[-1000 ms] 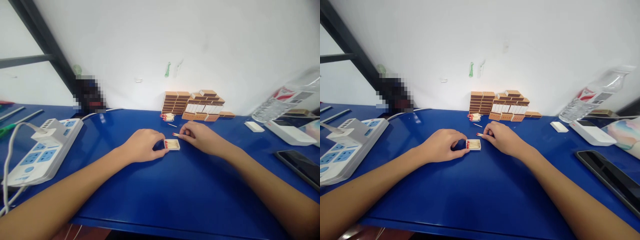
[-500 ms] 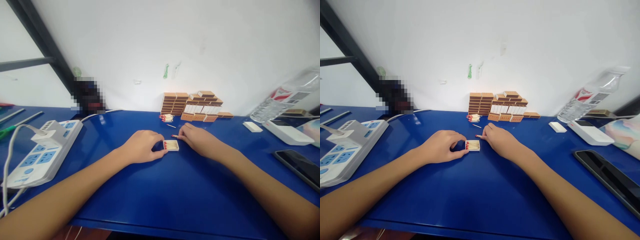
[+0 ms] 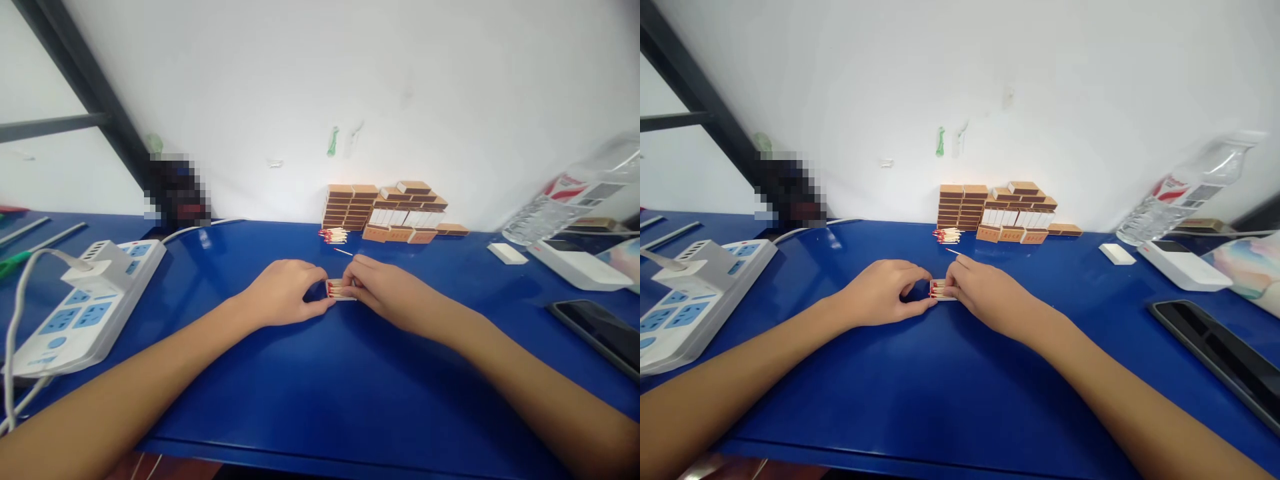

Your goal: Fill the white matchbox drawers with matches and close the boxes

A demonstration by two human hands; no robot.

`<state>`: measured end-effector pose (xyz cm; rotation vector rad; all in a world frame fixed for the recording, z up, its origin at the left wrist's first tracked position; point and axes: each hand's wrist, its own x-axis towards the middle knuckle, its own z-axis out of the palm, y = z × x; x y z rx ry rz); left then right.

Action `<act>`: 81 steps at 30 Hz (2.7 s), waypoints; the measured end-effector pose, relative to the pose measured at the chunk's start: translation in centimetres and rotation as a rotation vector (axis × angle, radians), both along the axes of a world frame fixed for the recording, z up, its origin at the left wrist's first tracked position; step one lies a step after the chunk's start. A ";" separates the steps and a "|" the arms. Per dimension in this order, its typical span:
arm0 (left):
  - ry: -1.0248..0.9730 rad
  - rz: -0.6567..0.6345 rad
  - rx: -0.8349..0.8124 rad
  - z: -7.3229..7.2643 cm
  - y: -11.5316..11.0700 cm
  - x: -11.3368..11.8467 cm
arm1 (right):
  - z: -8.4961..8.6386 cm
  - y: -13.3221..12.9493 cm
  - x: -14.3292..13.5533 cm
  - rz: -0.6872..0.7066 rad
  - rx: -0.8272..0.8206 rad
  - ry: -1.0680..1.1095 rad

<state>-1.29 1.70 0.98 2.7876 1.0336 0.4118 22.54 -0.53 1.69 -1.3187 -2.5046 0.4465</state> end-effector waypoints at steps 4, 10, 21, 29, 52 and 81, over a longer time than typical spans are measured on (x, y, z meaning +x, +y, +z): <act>0.001 -0.002 -0.001 0.1 -0.1 0.0 | 0.1 0.2 0.2 0.017 -0.005 -0.009; -0.005 -0.014 0.015 0.0 0.0 0.1 | -0.3 0.3 0.4 0.027 0.045 -0.001; -0.009 -0.014 0.006 0.0 0.1 0.0 | -0.1 0.8 0.9 -0.003 0.012 0.039; -0.006 -0.018 0.000 0.0 0.0 0.0 | -0.2 0.9 1.0 0.000 -0.023 0.046; 0.007 -0.012 -0.020 0.3 -0.2 0.1 | -0.2 1.1 1.9 -0.005 -0.078 0.055; -0.018 -0.032 0.014 0.1 -0.2 0.1 | -0.2 0.7 0.7 -0.001 0.025 0.058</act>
